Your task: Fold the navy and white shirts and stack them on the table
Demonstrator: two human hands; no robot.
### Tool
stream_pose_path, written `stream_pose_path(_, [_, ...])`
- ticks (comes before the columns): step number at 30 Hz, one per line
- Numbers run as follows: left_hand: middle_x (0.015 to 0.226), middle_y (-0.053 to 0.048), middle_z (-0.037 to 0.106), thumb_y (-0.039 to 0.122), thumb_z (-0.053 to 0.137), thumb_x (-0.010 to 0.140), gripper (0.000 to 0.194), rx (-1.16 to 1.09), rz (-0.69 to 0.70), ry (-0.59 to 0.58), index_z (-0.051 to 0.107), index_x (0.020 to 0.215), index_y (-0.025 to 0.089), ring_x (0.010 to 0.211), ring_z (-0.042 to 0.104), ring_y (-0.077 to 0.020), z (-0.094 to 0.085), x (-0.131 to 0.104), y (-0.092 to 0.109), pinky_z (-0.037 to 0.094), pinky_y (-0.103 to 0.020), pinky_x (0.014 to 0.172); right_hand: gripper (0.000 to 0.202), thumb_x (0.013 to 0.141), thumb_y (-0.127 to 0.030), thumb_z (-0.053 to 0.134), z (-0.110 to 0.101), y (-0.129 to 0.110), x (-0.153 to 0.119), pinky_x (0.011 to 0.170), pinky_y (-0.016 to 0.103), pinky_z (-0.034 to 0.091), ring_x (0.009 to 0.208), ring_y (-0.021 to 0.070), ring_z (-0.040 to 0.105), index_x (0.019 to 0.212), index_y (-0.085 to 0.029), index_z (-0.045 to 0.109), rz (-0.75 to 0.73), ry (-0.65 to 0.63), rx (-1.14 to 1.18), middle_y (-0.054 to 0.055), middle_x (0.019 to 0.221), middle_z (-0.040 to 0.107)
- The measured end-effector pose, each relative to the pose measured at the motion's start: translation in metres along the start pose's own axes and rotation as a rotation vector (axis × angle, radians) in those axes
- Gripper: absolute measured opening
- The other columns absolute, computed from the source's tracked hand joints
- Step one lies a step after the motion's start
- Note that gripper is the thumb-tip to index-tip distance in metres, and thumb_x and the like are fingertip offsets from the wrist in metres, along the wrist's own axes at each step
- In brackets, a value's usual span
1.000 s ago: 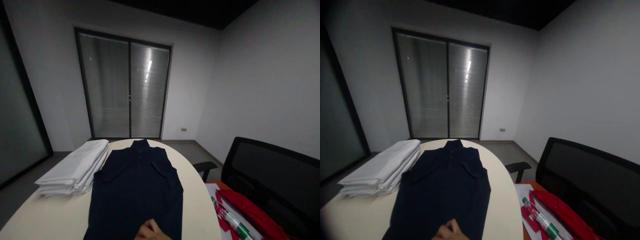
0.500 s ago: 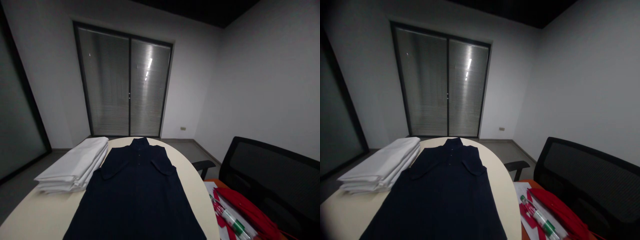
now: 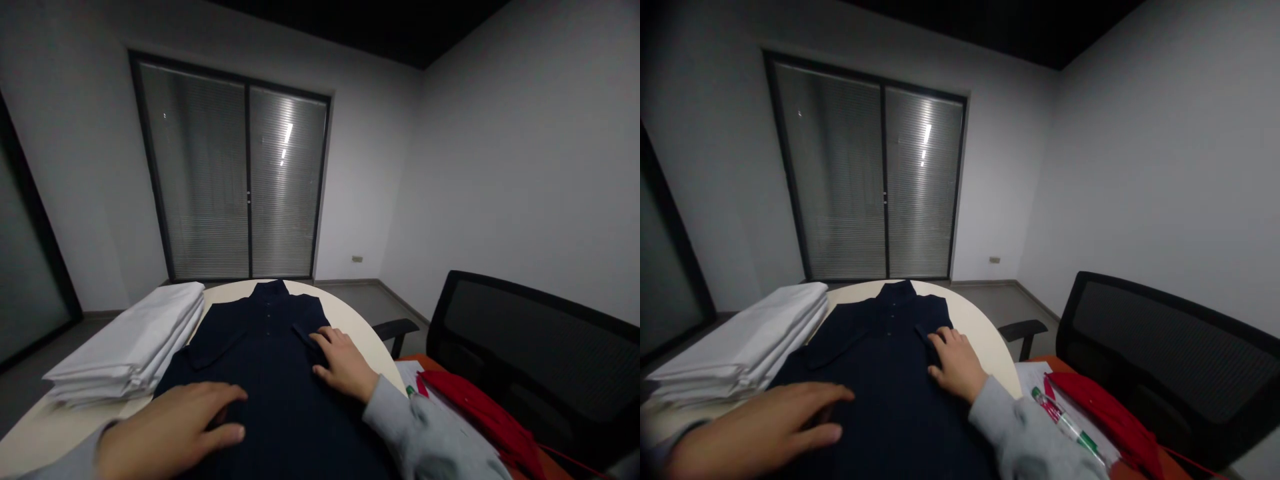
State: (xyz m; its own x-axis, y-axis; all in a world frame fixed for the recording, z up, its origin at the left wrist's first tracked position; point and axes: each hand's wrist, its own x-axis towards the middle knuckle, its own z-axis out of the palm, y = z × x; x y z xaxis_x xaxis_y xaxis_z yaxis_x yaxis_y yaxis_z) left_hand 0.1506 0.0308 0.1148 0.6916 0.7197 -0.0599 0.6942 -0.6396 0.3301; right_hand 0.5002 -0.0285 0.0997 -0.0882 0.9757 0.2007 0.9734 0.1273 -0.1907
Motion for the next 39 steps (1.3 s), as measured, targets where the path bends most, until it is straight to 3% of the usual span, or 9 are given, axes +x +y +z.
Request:
stream_pose_path(2, [0.126, -0.005, 0.076, 0.065, 0.054, 0.093, 0.053, 0.014, 0.078, -0.129, 0.070, 0.135, 0.037, 0.115, 0.072, -0.0312, -0.011, 0.039, 0.023, 0.053, -0.044, 0.102, 0.064, 0.084, -0.029, 0.074, 0.020, 0.014, 0.034, 0.113, 0.050, 0.039, 0.133, 0.0362, 0.052, 0.145, -0.020, 0.058, 0.026, 0.022, -0.033, 0.016, 0.145, 0.058])
stream_pose_path(6, [0.131, -0.013, 0.073, 0.062, 0.049, 0.096, 0.057, 0.082, 0.084, -0.161, 0.069, 0.136, 0.026, 0.120, 0.069, -0.0370, -0.009, 0.108, 0.043, 0.053, -0.053, 0.100, 0.034, 0.085, -0.020, 0.065, 0.045, 0.039, 0.064, 0.108, 0.048, 0.038, 0.121, 0.0336, 0.060, 0.118, -0.020, 0.071, 0.123, 0.099, -0.008, 0.014, 0.122, 0.070])
stream_pose_path(12, [0.137, -0.015, 0.068, 0.055, 0.048, 0.097, 0.054, 0.144, 0.196, -0.113, 0.070, 0.133, 0.022, 0.127, 0.063, -0.0364, 0.016, 0.206, 0.049, 0.051, -0.051, 0.104, 0.032, 0.094, -0.023, 0.048, 0.058, 0.087, 0.078, 0.090, 0.039, 0.047, 0.107, 0.0295, 0.068, 0.121, -0.021, 0.064, 0.494, 0.350, 0.205, 0.014, 0.116, 0.073])
stream_pose_path(18, [0.164, -0.011, 0.046, 0.054, 0.040, 0.101, 0.064, 0.111, 0.238, -0.030, 0.050, 0.156, 0.023, 0.147, 0.043, -0.0375, 0.060, 0.290, 0.091, 0.040, -0.059, 0.115, 0.046, 0.099, -0.051, 0.042, 0.069, 0.142, 0.084, 0.084, 0.035, 0.054, 0.096, 0.0275, 0.074, 0.120, -0.015, 0.061, 0.704, 0.526, 0.511, 0.015, 0.104, 0.077])
stream_pose_path(22, [0.171, -0.012, 0.033, 0.053, 0.030, 0.105, 0.069, 0.072, 0.199, 0.031, 0.034, 0.165, 0.019, 0.157, 0.029, -0.0364, 0.094, 0.313, 0.108, 0.028, -0.060, 0.122, 0.061, 0.083, -0.042, 0.061, 0.076, 0.154, 0.083, 0.088, 0.034, 0.056, 0.099, 0.0269, 0.074, 0.136, -0.012, 0.051, 0.676, 0.600, 0.636, 0.014, 0.109, 0.076])
stream_pose_path(26, [0.168, -0.012, 0.039, 0.055, 0.023, 0.107, 0.069, -0.004, 0.185, 0.211, 0.037, 0.164, 0.019, 0.155, 0.034, -0.0310, 0.116, 0.321, 0.106, 0.027, -0.054, 0.124, 0.066, 0.077, -0.032, 0.055, 0.080, 0.161, 0.083, 0.094, 0.040, 0.056, 0.104, 0.0297, 0.072, 0.140, -0.013, 0.048, 0.672, 0.674, 0.687, 0.016, 0.116, 0.072])
stream_pose_path(33, [0.165, -0.013, 0.043, 0.062, 0.028, 0.105, 0.068, -0.092, 0.113, 0.235, 0.054, 0.153, 0.021, 0.158, 0.029, -0.0331, 0.121, 0.326, 0.104, 0.016, -0.058, 0.127, 0.073, 0.083, -0.028, 0.045, 0.072, 0.157, 0.085, 0.088, 0.042, 0.059, 0.100, 0.0280, 0.071, 0.152, -0.011, 0.031, 0.630, 0.723, 0.731, 0.015, 0.112, 0.070])
stream_pose_path(36, [0.160, -0.010, 0.052, 0.061, 0.041, 0.102, 0.061, -0.457, 0.101, 0.231, 0.063, 0.143, 0.022, 0.157, 0.032, -0.0306, 0.118, 0.332, 0.100, 0.010, -0.052, 0.130, 0.066, 0.087, -0.032, 0.047, 0.055, 0.136, 0.092, 0.101, 0.041, 0.054, 0.109, 0.0252, 0.069, 0.149, -0.013, 0.039, 0.473, 0.739, 0.710, 0.014, 0.117, 0.069])
stream_pose_path(39, [0.143, -0.012, 0.068, 0.068, 0.030, 0.103, 0.069, -0.784, 0.011, 0.250, 0.069, 0.132, 0.020, 0.146, 0.050, -0.0311, 0.111, 0.343, 0.086, 0.027, -0.045, 0.126, 0.061, 0.088, -0.035, 0.056, 0.041, 0.102, 0.101, 0.112, 0.043, 0.047, 0.118, 0.0247, 0.066, 0.147, -0.018, 0.048, 0.236, 0.628, 0.692, 0.011, 0.123, 0.072])
